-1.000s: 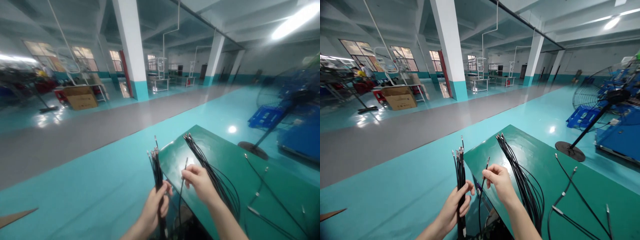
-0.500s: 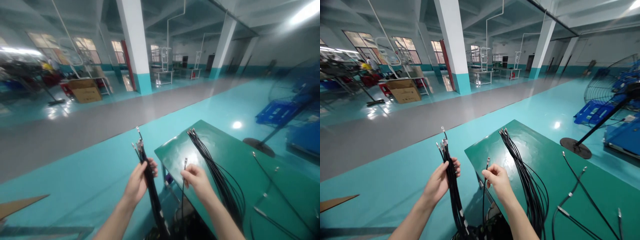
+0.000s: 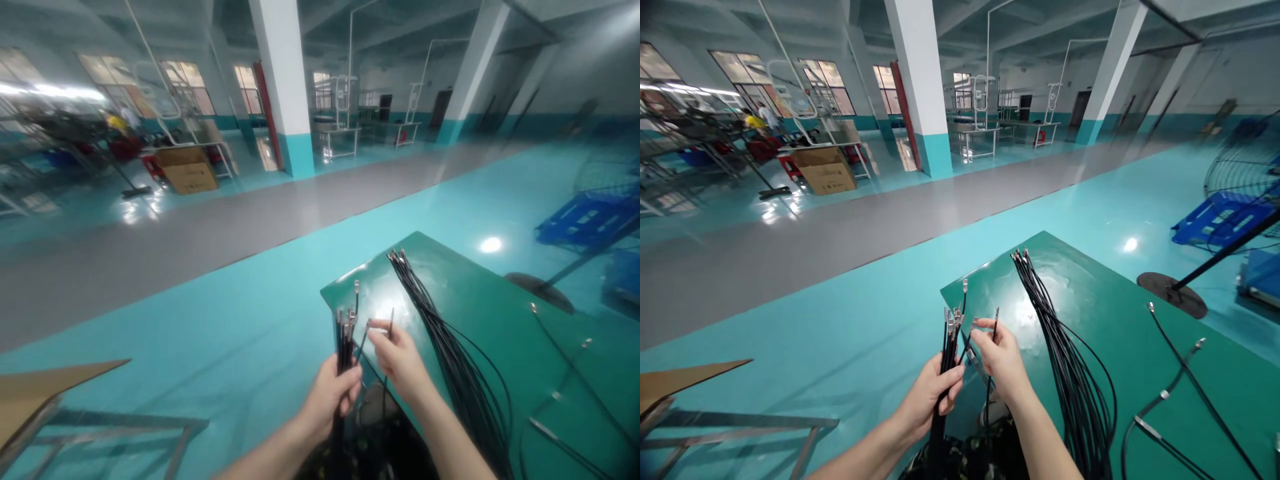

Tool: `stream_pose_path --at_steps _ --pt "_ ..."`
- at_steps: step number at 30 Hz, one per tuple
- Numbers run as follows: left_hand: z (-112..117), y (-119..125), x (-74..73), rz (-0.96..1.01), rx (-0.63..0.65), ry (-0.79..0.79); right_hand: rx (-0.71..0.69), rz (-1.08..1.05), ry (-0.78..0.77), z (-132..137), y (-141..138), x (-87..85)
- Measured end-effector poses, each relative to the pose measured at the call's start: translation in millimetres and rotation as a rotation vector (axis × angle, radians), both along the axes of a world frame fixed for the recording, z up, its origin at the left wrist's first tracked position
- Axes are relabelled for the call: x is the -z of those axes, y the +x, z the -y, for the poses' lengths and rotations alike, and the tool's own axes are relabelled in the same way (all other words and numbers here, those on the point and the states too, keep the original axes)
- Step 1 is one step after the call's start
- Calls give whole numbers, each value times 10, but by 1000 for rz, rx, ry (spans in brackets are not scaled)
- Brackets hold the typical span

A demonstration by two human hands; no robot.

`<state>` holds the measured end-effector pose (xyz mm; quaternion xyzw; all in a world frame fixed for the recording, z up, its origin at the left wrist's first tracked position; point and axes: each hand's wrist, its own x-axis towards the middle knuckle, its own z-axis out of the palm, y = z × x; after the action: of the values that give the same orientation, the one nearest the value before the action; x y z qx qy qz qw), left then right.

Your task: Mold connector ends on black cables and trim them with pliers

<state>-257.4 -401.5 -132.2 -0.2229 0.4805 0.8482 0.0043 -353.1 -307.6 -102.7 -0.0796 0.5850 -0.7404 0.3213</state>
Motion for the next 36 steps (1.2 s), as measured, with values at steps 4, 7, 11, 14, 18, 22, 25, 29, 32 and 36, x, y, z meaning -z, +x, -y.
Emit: stream_pose_path --at_steps 4,7,11,14,18,22,25,29,32,36 --pt "0 -17 30 -16 -33 -81 -82 -28 95 59 99 120" --pt "-1 -19 40 -16 -45 -81 -104 -1 62 36 101 153" --pt "42 -9 19 -5 -97 -20 -53 16 16 -3 64 166" --pt "108 2 18 -37 -193 23 32 -8 10 -12 60 164" --pt "160 36 41 -12 -205 42 59 -71 15 -12 77 169" --pt "128 70 12 -5 -196 -8 30 -42 -9 -21 61 224" --pt "89 70 -45 -31 -179 -32 2 -12 -35 -42 33 271" --pt "49 41 -93 -44 -144 -37 2 -8 -35 -79 9 287" --pt "35 20 -90 -49 -136 -42 0 -4 -36 -109 11 255" --pt "29 9 -83 -32 -159 -33 -24 3 -37 -155 27 201"
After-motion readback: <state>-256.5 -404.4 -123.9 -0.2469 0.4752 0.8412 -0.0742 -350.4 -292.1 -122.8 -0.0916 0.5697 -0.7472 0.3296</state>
